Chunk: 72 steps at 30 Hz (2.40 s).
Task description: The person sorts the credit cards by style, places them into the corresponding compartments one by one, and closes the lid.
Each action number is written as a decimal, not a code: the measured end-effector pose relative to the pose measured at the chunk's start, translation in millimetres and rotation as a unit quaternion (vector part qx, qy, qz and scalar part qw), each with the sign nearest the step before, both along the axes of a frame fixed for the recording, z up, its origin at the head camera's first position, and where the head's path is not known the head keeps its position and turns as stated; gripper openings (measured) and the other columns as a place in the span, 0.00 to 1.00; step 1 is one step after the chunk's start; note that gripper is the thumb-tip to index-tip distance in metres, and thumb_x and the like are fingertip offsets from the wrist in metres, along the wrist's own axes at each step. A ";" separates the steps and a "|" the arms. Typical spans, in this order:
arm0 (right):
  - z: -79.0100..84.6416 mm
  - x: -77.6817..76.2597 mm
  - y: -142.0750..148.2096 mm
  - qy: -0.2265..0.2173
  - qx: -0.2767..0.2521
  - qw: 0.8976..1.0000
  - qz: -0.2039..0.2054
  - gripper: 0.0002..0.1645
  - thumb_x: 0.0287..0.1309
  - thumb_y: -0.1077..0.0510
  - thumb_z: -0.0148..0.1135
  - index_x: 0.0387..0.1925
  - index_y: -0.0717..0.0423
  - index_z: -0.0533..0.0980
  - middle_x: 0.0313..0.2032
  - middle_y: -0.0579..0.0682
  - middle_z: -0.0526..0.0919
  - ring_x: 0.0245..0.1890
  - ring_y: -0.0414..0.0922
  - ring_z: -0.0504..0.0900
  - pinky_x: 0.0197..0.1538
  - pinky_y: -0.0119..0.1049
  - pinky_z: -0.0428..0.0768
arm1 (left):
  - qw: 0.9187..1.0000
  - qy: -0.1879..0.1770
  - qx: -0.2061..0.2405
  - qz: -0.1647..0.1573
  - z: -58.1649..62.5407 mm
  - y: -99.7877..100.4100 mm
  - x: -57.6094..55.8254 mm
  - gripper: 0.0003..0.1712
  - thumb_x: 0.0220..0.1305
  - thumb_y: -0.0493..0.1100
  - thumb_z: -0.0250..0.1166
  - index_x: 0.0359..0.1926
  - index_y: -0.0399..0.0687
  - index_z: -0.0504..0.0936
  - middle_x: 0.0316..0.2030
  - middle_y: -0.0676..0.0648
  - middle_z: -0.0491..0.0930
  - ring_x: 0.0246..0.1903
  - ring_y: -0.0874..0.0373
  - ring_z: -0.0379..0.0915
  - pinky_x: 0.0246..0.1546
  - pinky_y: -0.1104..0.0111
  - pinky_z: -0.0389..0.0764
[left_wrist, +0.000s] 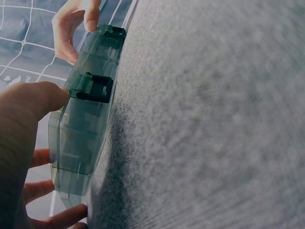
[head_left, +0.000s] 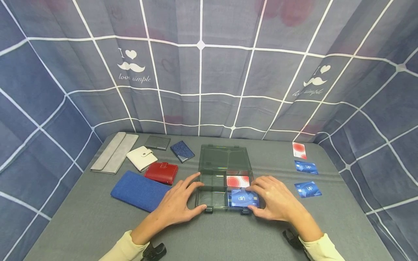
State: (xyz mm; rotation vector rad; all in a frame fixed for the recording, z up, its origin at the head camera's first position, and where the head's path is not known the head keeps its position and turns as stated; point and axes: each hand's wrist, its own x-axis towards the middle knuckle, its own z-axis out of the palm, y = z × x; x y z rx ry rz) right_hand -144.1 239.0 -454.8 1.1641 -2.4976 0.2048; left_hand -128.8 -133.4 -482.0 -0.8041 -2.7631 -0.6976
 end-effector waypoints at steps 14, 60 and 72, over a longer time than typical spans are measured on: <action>-4.0 1.5 -9.1 0.021 -0.003 1.000 0.012 0.30 0.56 0.32 0.75 0.51 0.47 0.89 0.44 0.42 0.84 0.48 0.46 0.84 0.56 0.48 0.81 | 1.000 -0.001 0.002 0.001 -0.4 0.2 -0.3 0.38 0.61 0.68 0.75 0.68 0.61 0.81 0.79 0.52 0.66 0.55 0.53 0.79 0.40 0.55 0.82; -24.8 -13.6 172.6 -0.079 -0.065 0.983 -0.153 0.37 0.40 0.46 0.91 0.54 0.44 0.86 0.53 0.49 0.87 0.53 0.56 0.86 0.56 0.41 0.72 | 1.000 0.007 -0.005 0.004 -1.6 -1.8 2.5 0.38 0.60 0.68 0.75 0.67 0.60 0.82 0.79 0.52 0.67 0.52 0.53 0.79 0.38 0.56 0.82; -29.3 -14.5 206.3 -0.081 -0.069 0.983 -0.147 0.38 0.34 0.49 0.93 0.52 0.48 0.87 0.52 0.46 0.85 0.52 0.51 0.82 0.59 0.19 0.63 | 1.000 0.008 -0.003 0.002 -0.3 0.4 -1.0 0.38 0.61 0.68 0.75 0.68 0.60 0.81 0.79 0.51 0.67 0.53 0.52 0.79 0.38 0.56 0.82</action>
